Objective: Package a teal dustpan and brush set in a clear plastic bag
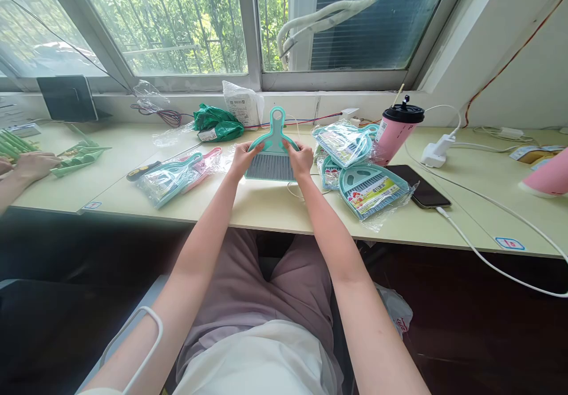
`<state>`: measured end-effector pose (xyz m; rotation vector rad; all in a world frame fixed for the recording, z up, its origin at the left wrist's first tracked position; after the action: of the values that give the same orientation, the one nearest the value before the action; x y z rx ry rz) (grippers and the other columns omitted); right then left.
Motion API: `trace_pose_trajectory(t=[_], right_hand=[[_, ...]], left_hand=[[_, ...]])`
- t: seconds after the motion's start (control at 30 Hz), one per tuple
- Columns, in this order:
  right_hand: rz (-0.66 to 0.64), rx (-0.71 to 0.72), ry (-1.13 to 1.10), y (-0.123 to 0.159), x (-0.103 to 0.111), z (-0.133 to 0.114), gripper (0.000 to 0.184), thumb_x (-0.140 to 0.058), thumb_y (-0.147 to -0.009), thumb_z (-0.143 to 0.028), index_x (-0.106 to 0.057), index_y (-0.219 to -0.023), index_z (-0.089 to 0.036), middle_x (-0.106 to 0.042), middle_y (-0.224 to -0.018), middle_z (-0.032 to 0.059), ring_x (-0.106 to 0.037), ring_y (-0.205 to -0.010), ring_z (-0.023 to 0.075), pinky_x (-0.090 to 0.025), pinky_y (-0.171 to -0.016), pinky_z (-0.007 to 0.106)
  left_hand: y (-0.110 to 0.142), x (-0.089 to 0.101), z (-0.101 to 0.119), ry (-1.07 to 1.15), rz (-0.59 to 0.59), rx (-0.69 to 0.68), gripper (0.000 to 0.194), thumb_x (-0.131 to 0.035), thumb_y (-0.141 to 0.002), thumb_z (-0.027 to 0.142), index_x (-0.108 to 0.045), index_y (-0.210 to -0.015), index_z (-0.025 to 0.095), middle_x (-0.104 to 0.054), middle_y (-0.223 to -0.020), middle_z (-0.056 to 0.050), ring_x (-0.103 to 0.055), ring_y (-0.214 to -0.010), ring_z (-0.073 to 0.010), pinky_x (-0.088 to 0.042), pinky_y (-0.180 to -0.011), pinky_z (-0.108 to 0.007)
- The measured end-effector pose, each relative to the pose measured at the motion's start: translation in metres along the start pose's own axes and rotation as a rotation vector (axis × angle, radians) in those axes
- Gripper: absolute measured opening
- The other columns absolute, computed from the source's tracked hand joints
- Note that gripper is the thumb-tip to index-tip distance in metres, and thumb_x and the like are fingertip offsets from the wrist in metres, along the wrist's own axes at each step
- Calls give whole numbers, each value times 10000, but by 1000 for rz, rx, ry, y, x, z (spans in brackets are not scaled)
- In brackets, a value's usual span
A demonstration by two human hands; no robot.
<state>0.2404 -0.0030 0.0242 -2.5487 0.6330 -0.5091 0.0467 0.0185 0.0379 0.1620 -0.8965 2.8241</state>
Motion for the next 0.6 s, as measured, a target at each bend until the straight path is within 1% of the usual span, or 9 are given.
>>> trace_pose_trajectory(t=[0.1,0.2,0.3,0.43,0.5,0.53,0.6], right_hand=[[9,-74,-46,1,0,2,609,-575,-846,-762,-731,-807,-174,-551,-640,3,-488,-663,159,-383,-613,290],[8,-109,-78,1,-1,2,584,-597,-847,-736,-756,-833,-174,-564,-660,2,-511,-676,158,-411,-625,288],[7,-123,-94,2,0,2,586,-597,-850,-735,-781,-877,-180,-592,-681,7,-545,-701,169,-437,-636,291],[4,-110,-68,1,0,1,625,-577,-856,-766,-783,-909,-178,-614,-698,15,-580,-729,184,-464,-662,297],[-22,-81,-66,-1,-1,1,673,-524,-878,-795,-776,-942,-175,-645,-745,29,-603,-757,192,-484,-690,305],[-34,-64,-74,-2,-1,1,706,-467,-903,-807,-773,-979,-175,-667,-785,42,-618,-778,197,-496,-706,311],[-41,-33,-101,-7,0,4,768,-313,-969,-791,-756,-1114,-181,-714,-902,75,-657,-844,208,-520,-749,324]], left_hand=[[0,0,-2,6,14,14,680,-763,-724,747,-413,-540,193,-281,-584,20,-233,-582,-110,-199,-544,-295],[0,1,-7,14,55,35,621,-801,-700,693,-462,-538,199,-319,-579,11,-306,-597,-127,-258,-556,-295],[-1,1,-10,32,81,53,588,-833,-673,654,-488,-526,201,-325,-568,8,-353,-605,-138,-292,-563,-299],[0,0,-10,60,82,68,596,-849,-665,642,-481,-515,198,-338,-563,12,-351,-589,-127,-310,-559,-293],[0,1,-10,78,94,67,577,-862,-661,626,-498,-523,200,-372,-559,13,-376,-592,-128,-341,-572,-293],[0,3,-12,92,109,70,557,-869,-663,614,-516,-532,202,-397,-561,13,-403,-599,-132,-364,-586,-294],[-2,8,-17,140,169,97,497,-878,-669,587,-572,-571,207,-466,-578,10,-478,-629,-145,-418,-627,-297]])
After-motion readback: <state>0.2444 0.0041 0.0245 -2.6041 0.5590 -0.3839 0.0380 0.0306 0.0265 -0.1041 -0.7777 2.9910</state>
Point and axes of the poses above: each hand's wrist, its own y-axis away from the middle knuckle, its own x-axis out of the back of the hand, z = x × y, the point moved 4 cm from there along -y, towards the middle knuckle
